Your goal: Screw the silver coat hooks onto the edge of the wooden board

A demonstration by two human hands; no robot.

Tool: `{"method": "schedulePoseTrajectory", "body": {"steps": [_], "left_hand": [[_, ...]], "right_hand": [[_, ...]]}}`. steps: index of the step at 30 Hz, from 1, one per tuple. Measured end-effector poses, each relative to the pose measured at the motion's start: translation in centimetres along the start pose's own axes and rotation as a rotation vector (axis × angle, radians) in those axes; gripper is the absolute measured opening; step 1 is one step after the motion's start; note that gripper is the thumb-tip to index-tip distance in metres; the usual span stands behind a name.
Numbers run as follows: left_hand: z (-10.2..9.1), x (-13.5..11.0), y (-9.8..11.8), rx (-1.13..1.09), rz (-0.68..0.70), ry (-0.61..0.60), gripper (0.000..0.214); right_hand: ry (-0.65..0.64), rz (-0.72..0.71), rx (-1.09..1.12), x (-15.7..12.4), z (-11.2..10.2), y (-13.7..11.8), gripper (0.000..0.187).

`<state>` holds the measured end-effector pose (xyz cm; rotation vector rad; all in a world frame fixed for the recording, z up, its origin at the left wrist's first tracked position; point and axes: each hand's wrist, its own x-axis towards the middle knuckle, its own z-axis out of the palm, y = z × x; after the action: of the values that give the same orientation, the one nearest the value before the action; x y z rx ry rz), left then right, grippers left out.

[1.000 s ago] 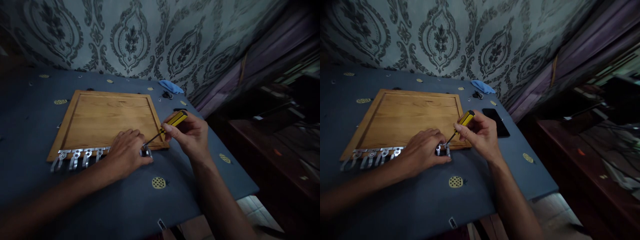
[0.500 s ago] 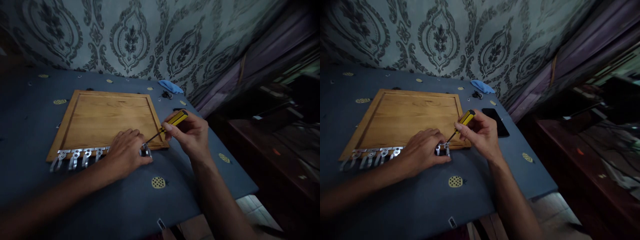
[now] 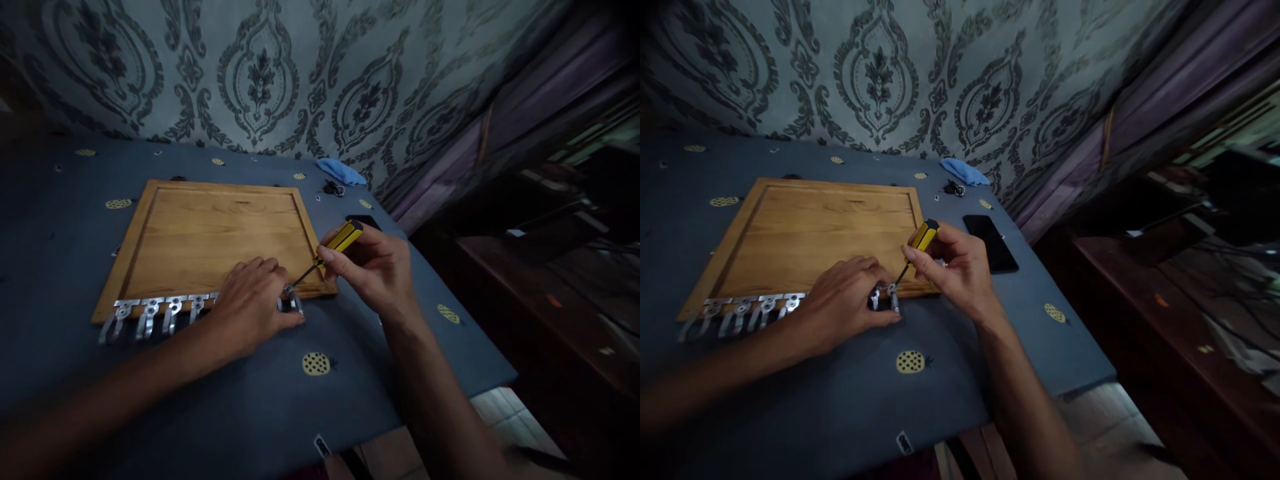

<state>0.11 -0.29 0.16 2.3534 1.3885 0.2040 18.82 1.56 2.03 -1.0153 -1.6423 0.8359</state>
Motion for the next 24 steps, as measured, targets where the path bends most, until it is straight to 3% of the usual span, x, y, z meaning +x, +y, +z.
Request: {"method": "schedulePoseTrajectory", "body": {"steps": [7,12,20,24], "left_hand": [[-0.5,0.0,0.0,0.010,0.011,-0.016,0.039],[-2.1,-0.5,-1.2,0.015,-0.006,-0.036,0.037],[-6.0,-3.2,-8.4,-0.212,-0.054,0.372,0.029],[-7.9,-5.5,-13.5,-0.247,-0.211,0.615,0.023]], "right_hand": [[-0.009,-0.006,-0.016,0.0,0.1,0.1,0.034],[-0.019,-0.015,-0.006,0.0,0.0,0.2,0.034],[-0.012,-0.027,-0.129,0.1,-0.3,0.3,0.036],[0.069,-0.062,-0.289,0.5,-0.5,0.2,0.050]]}}
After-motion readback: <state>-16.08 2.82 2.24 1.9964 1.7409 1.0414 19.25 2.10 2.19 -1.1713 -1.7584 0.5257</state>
